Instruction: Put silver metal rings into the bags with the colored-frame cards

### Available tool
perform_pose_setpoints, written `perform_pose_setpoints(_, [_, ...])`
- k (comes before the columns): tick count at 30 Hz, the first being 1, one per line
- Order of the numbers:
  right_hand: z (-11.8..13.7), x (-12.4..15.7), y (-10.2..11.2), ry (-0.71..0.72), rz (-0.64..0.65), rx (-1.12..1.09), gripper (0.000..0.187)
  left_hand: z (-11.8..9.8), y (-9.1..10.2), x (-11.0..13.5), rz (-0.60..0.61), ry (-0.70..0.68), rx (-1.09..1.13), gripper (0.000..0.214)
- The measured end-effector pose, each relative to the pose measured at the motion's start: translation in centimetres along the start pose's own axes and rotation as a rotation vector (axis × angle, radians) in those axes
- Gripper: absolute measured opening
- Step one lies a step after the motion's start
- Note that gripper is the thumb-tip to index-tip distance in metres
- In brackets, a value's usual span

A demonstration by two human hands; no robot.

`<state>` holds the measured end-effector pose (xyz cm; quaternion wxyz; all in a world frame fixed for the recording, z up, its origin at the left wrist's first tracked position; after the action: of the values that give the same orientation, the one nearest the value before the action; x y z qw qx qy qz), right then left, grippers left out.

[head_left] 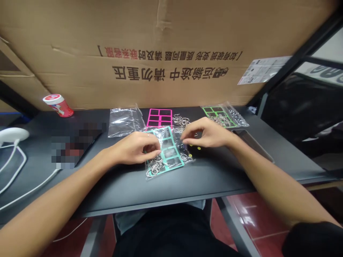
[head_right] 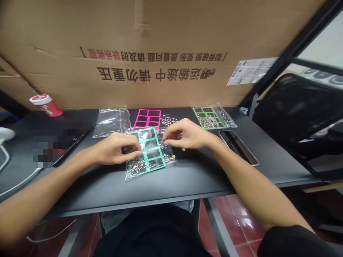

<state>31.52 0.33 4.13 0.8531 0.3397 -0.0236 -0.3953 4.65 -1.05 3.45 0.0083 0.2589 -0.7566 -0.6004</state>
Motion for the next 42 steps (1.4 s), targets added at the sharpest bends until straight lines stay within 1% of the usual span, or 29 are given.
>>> perform_pose_setpoints(2, [0.4, 0.1, -1.0, -0.017, 0.191, -0.082, 0.028, 0.0, 0.0, 0.0, -0.001, -0.004, 0.006, 0.017])
perform_pose_setpoints(4, [0.4, 0.1, -1.9, -0.05, 0.328, -0.099, 0.035, -0.1, 0.1, 0.0, 0.0, -0.004, 0.008, 0.017])
perform_pose_setpoints(5, [0.3, 0.0, -2.2, -0.067, 0.375, -0.092, 0.036, -0.1, 0.1, -0.1, 0.001, -0.002, 0.007, 0.017])
perform_pose_setpoints(6, [0.1, 0.0, -2.4, -0.083, 0.405, -0.079, 0.035, -0.1, 0.1, -0.1, 0.001, 0.0, 0.006, 0.017])
perform_pose_setpoints(8, [-0.1, -0.1, -2.5, -0.108, 0.424, -0.033, 0.029, -0.2, 0.1, -0.1, 0.005, 0.002, 0.005, 0.017])
perform_pose_setpoints(12, [-0.2, 0.0, -1.8, -0.181, 0.403, 0.048, 0.013, -0.2, 0.1, -0.1, 0.001, 0.01, 0.013, 0.017])
perform_pose_setpoints(14, [-0.3, 0.2, -0.9, -0.204, 0.346, 0.043, 0.014, -0.2, 0.1, -0.1, 0.002, 0.011, 0.012, 0.017])
perform_pose_setpoints(15, [-0.4, 0.2, -0.4, -0.21, 0.284, 0.039, 0.015, -0.2, 0.1, -0.2, 0.005, 0.011, 0.011, 0.016])
perform_pose_setpoints(16, [-0.6, 0.2, 0.3, -0.21, 0.191, 0.05, 0.017, -0.2, 0.1, -0.2, 0.009, 0.011, 0.011, 0.016])
perform_pose_setpoints(18, [-0.8, 0.1, 1.7, -0.181, -0.061, 0.142, 0.019, -0.2, 0.1, -0.2, 0.011, 0.009, 0.015, 0.016])
perform_pose_setpoints(20, [-0.6, 0.2, 2.5, -0.103, -0.291, 0.266, 0.019, -0.2, 0.1, -0.2, 0.007, 0.005, 0.019, 0.016])
perform_pose_setpoints(21, [-0.4, 0.2, 2.5, -0.059, -0.349, 0.286, 0.019, -0.2, 0.0, -0.2, 0.005, 0.001, 0.02, 0.016])
perform_pose_setpoints(22, [-0.2, 0.1, 2.1, -0.022, -0.348, 0.259, 0.017, -0.2, 0.0, -0.2, 0.002, -0.002, 0.02, 0.015])
perform_pose_setpoints(23, [0.0, -0.1, 1.3, 0.009, -0.29, 0.192, 0.017, -0.2, 0.0, -0.1, -0.005, -0.004, 0.021, 0.016])
perform_pose_setpoints(24, [0.2, -0.2, 0.3, 0.032, -0.194, 0.103, 0.017, -0.2, -0.1, -0.1, -0.013, -0.007, 0.024, 0.016])
perform_pose_setpoints(26, [0.7, -0.5, -2.1, 0.082, 0.043, -0.051, 0.019, -0.2, -0.1, -0.1, -0.038, -0.014, 0.042, 0.017])
perform_pose_setpoints(27, [1.0, -0.6, -3.3, 0.114, 0.142, -0.091, 0.023, -0.3, 0.0, 0.0, -0.058, -0.016, 0.058, 0.016])
perform_pose_setpoints(28, [1.2, -0.7, -4.3, 0.15, 0.212, -0.108, 0.028, -0.4, 0.1, 0.0, -0.081, -0.015, 0.077, 0.016])
perform_pose_setpoints(29, [1.3, -0.7, -5.2, 0.184, 0.25, -0.107, 0.034, -0.5, 0.2, 0.0, -0.103, -0.013, 0.096, 0.015])
perform_pose_setpoints(31, [1.4, -0.9, -6.4, 0.236, 0.291, -0.066, 0.041, -0.7, 0.3, -0.1, -0.126, -0.009, 0.123, 0.013])
perform_pose_setpoints(32, [1.4, -1.0, -6.8, 0.253, 0.304, -0.039, 0.041, -0.8, 0.3, -0.1, -0.126, -0.008, 0.128, 0.012])
perform_pose_setpoints(34, [1.4, -1.1, -7.2, 0.272, 0.329, 0.001, 0.036, -0.8, 0.2, -0.2, -0.113, -0.01, 0.134, 0.013])
perform_pose_setpoints(36, [1.4, -1.1, -7.0, 0.285, 0.324, 0.007, 0.029, -0.7, 0.1, -0.2, -0.111, -0.007, 0.133, 0.014])
perform_pose_setpoints(38, [1.5, -1.1, -6.6, 0.281, 0.284, -0.007, 0.024, -0.6, 0.1, -0.2, -0.114, 0.0, 0.126, 0.014])
perform_pose_setpoints(42, [1.4, -1.1, -5.7, 0.218, 0.229, -0.031, 0.021, -0.6, 0.2, -0.2, -0.121, 0.002, 0.115, 0.014])
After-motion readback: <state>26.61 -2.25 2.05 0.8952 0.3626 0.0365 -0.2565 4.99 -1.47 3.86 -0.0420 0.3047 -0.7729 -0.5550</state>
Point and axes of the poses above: each hand's wrist, its own x-axis away from the middle knuckle, its own y-axis out of the back of the hand, z = x × y, the point moved 4 cm from there along -x, towards the middle knuckle, and after that the axes turned 11 degrees about -x, right-handed, at the moved point
